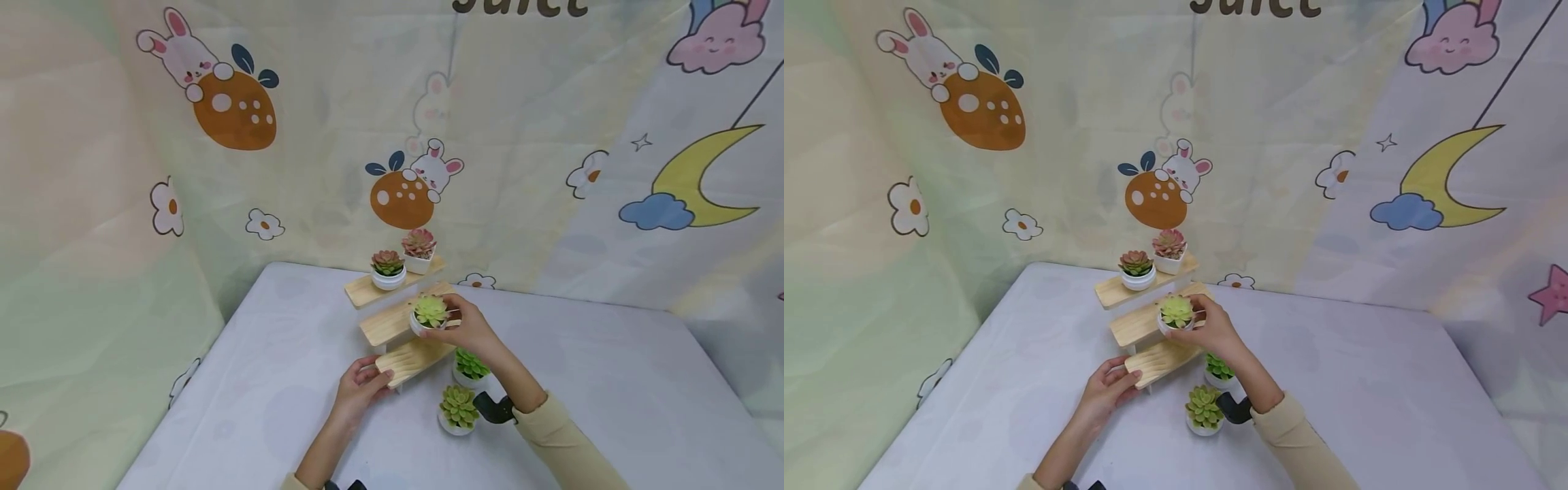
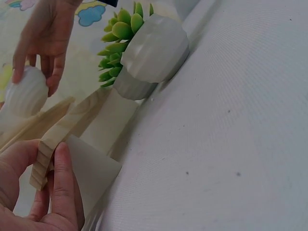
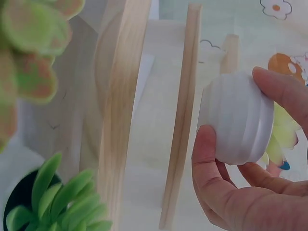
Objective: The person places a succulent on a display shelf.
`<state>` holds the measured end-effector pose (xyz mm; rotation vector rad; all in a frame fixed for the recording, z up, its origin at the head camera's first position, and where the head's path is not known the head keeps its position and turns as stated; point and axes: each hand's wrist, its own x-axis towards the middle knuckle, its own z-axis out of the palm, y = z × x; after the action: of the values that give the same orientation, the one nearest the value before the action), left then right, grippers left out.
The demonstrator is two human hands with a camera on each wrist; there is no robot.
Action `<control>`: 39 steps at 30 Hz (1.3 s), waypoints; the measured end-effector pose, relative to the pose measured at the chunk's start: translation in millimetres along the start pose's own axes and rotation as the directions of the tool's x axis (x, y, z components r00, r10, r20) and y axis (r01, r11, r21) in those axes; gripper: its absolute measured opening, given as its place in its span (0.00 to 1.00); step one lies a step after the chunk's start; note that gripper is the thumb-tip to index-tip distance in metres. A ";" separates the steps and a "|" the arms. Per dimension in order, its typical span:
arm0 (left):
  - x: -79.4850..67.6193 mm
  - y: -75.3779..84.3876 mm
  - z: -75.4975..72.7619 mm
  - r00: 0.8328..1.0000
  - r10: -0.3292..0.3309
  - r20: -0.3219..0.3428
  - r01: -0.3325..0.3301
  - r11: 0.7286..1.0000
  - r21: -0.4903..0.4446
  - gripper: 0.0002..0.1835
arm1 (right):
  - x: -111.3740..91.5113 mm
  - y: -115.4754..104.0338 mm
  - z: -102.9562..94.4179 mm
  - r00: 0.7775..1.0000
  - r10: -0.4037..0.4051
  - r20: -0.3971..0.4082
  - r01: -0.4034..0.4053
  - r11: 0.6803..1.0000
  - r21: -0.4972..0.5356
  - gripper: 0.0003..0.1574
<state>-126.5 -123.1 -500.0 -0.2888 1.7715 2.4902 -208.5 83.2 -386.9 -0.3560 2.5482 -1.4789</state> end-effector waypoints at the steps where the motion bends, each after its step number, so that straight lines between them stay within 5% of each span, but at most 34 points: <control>1: 0.1 -0.2 0.3 1.000 -0.002 0.000 0.002 1.000 0.001 0.28 | 0.9 -1.1 1.7 1.000 0.002 0.001 -0.002 1.000 0.000 0.45; 22: 0.4 0.5 0.4 1.000 -0.001 0.008 0.001 1.000 0.010 0.29 | 23.1 -17.9 28.6 0.996 -0.029 0.080 0.030 0.999 -0.012 0.45; 39: 1.4 0.2 0.9 1.000 -0.020 -0.005 0.021 0.999 0.041 0.29 | 21.1 -19.1 27.3 0.993 -0.030 0.111 0.028 0.999 0.019 0.48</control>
<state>-128.0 -122.4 -499.8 -0.3090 1.8100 2.4379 -219.1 45.2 -384.3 -0.4609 2.4518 -1.4480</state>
